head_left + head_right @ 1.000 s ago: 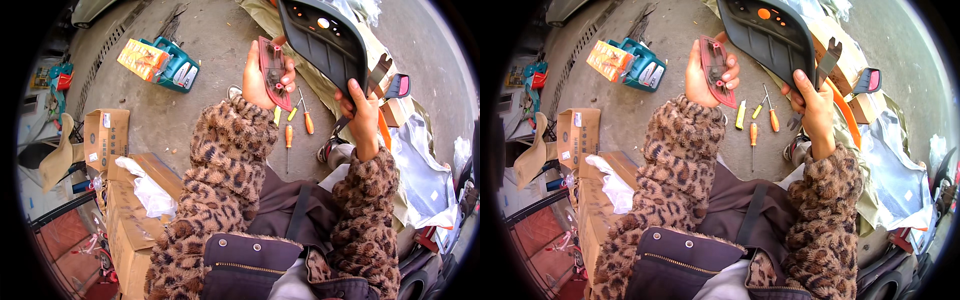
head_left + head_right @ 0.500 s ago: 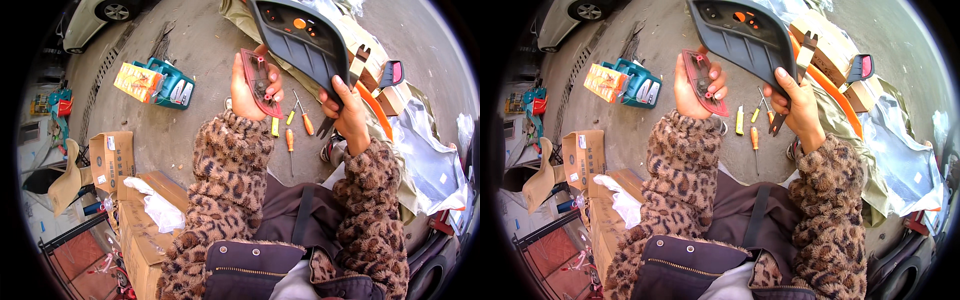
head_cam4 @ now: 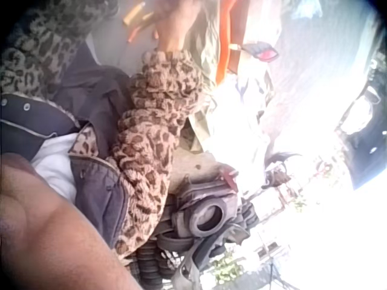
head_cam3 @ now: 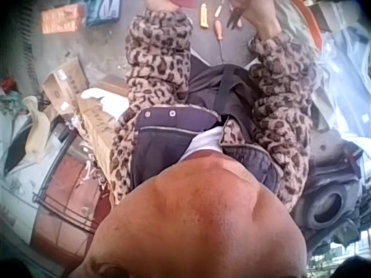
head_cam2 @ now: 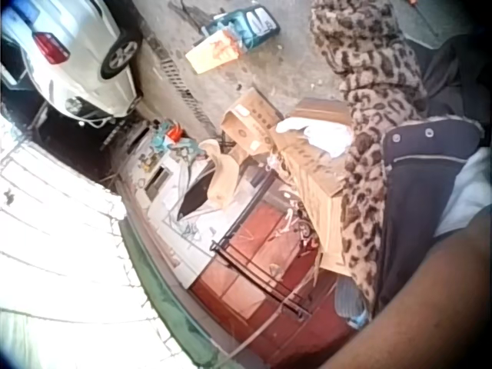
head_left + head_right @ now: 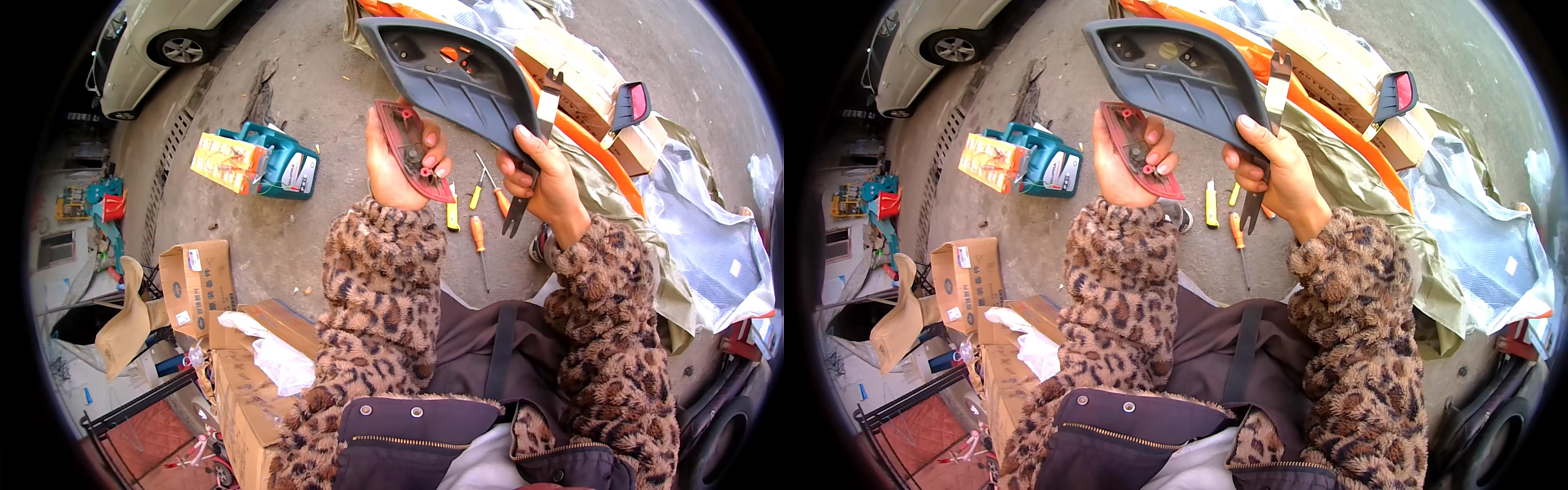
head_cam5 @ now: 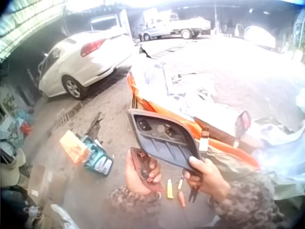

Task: The person assembles a motorcycle tail light by inserting a red reflector into a black housing. They repeatedly test the fit of the reflector, remove it, and use a utility knife to trim the plastic edges for a better fit. The person also handles a separate black plastic cover and a red plastic piece, manipulating them with their hands.

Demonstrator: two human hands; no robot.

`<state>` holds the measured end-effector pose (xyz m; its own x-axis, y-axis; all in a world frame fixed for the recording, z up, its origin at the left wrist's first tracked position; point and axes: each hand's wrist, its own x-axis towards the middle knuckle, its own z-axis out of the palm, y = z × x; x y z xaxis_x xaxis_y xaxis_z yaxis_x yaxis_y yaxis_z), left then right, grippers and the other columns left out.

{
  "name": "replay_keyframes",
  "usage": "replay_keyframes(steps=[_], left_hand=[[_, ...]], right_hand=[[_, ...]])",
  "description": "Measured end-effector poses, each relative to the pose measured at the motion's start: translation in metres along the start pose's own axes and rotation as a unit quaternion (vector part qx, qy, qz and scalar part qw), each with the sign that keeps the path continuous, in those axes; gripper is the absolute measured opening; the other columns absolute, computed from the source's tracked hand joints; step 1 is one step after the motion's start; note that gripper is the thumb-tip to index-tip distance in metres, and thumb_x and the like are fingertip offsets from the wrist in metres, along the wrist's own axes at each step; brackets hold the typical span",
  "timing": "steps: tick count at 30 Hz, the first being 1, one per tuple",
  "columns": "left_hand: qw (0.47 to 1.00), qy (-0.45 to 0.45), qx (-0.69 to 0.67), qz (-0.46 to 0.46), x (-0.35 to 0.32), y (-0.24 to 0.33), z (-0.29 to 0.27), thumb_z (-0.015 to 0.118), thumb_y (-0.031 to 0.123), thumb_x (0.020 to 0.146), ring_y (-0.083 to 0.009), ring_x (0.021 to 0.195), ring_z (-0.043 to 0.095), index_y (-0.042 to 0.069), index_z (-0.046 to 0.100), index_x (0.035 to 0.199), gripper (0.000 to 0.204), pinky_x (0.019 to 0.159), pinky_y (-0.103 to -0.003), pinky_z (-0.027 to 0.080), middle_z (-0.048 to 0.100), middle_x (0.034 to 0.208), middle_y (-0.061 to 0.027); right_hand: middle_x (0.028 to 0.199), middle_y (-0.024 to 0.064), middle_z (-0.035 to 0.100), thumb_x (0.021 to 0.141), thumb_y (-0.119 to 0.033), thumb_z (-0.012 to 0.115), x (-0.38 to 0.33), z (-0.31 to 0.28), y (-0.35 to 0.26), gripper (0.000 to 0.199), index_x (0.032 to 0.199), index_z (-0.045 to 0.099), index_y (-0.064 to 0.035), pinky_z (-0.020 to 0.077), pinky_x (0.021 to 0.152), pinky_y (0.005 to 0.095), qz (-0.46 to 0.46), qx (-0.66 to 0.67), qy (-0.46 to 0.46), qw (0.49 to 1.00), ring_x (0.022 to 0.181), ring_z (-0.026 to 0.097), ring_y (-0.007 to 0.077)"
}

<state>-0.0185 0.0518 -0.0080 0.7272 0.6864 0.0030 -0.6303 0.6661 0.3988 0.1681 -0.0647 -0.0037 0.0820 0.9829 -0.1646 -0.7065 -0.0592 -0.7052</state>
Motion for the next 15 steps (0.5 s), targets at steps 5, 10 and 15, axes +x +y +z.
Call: replay_keyframes(steps=[5, 10, 15], left_hand=[[1.0, 0.012, 0.021, -0.005, 0.0002, 0.005, -0.0019, 0.036, 0.067, 0.097, -0.0168, 0.057, 0.045, 0.017, 0.056, 0.107, 0.054, 0.051, -0.033, 0.039, 0.051, 0.08, -0.0069], [1.0, 0.009, 0.002, -0.006, 0.0017, 0.0017, -0.0035, 0.037, 0.067, 0.097, -0.0168, 0.055, 0.044, 0.016, 0.056, 0.105, 0.055, 0.05, -0.034, 0.039, 0.052, 0.08, -0.006], [1.0, 0.015, 0.003, -0.008, -0.001, 0.0037, -0.001, 0.038, 0.065, 0.098, -0.016, 0.055, 0.044, 0.014, 0.057, 0.103, 0.055, 0.049, -0.032, 0.039, 0.052, 0.079, -0.005]], right_hand=[[0.074, 0.0079, 0.06, 0.101, -0.03, 0.058, 0.0006, 0.0035, 0.0023, 0.024, 0.096, 0.054, -0.0074, 0.0272, 0.039, 0.0189, 0.004, 0.008, -0.028, 1.0, 0.047, 0.036, 0.0028], [0.074, 0.0075, 0.06, 0.1, -0.031, 0.059, -0.0009, 0.0027, 0.0033, 0.025, 0.094, 0.054, -0.0065, 0.0267, 0.039, 0.0191, 0.002, -0.003, -0.036, 0.999, 0.047, 0.035, 0.0023], [0.073, 0.007, 0.06, 0.1, -0.031, 0.059, 0.0001, 0.0029, 0.005, 0.026, 0.094, 0.054, -0.0062, 0.0265, 0.039, 0.019, 0.002, 0.002, -0.041, 0.999, 0.047, 0.035, 0.0022]])
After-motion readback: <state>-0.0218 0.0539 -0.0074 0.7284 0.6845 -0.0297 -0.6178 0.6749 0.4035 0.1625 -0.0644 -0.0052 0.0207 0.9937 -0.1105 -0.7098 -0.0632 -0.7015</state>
